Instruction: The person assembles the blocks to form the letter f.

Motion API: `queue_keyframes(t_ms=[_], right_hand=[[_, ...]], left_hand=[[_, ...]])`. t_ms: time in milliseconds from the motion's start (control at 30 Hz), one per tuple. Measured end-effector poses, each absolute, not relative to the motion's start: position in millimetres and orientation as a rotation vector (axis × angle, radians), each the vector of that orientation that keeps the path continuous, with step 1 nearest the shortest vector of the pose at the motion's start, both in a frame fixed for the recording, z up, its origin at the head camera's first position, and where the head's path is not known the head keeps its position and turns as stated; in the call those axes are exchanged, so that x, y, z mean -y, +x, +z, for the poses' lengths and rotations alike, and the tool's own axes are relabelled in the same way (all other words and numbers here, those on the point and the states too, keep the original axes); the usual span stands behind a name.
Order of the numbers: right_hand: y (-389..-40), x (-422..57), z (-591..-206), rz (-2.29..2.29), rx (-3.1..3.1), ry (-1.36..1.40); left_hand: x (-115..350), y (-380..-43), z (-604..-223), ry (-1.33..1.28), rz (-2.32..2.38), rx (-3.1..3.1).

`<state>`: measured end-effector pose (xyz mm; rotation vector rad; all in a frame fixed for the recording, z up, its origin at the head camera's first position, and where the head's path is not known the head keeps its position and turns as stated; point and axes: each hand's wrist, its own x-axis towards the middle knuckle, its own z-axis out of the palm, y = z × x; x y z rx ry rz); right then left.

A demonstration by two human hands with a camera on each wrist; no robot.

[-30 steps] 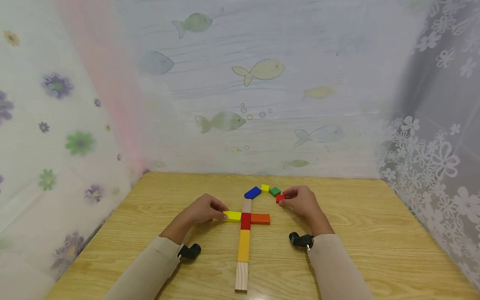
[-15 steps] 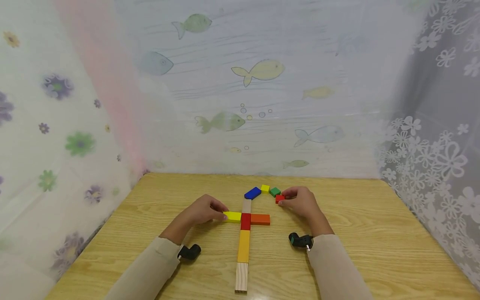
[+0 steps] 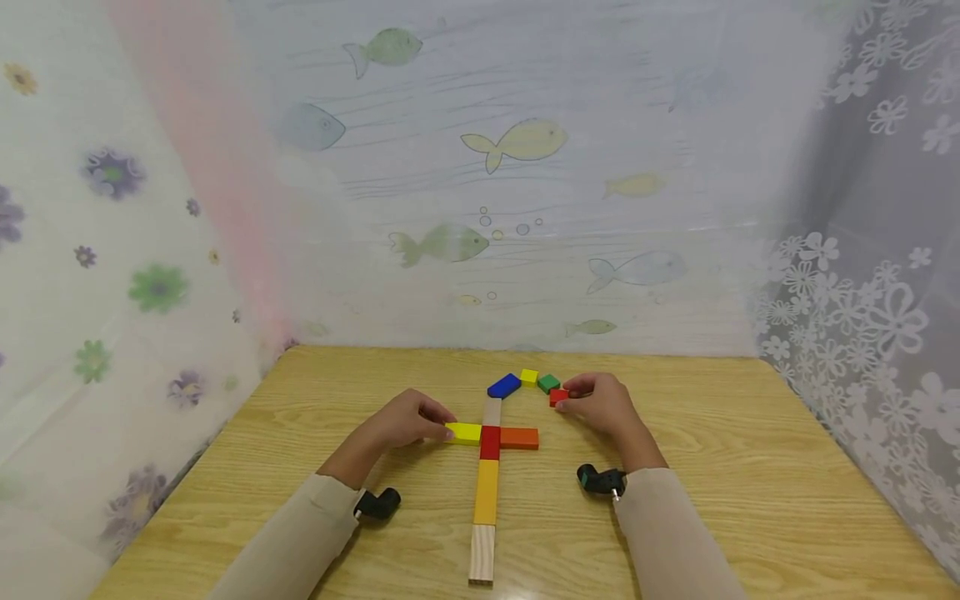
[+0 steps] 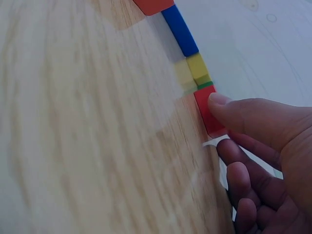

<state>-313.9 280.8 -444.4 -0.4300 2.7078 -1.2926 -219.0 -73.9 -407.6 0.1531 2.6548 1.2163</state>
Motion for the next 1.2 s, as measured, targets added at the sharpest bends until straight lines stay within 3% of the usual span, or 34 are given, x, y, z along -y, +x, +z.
queue_keyframes(t_ms=[1200], right_hand=[[-314.1, -286.1, -445.8, -1.295, -2.684, -0.429]], left_hand=[[73.5, -218.3, -406.5, 0.198, 1.193, -2.646]])
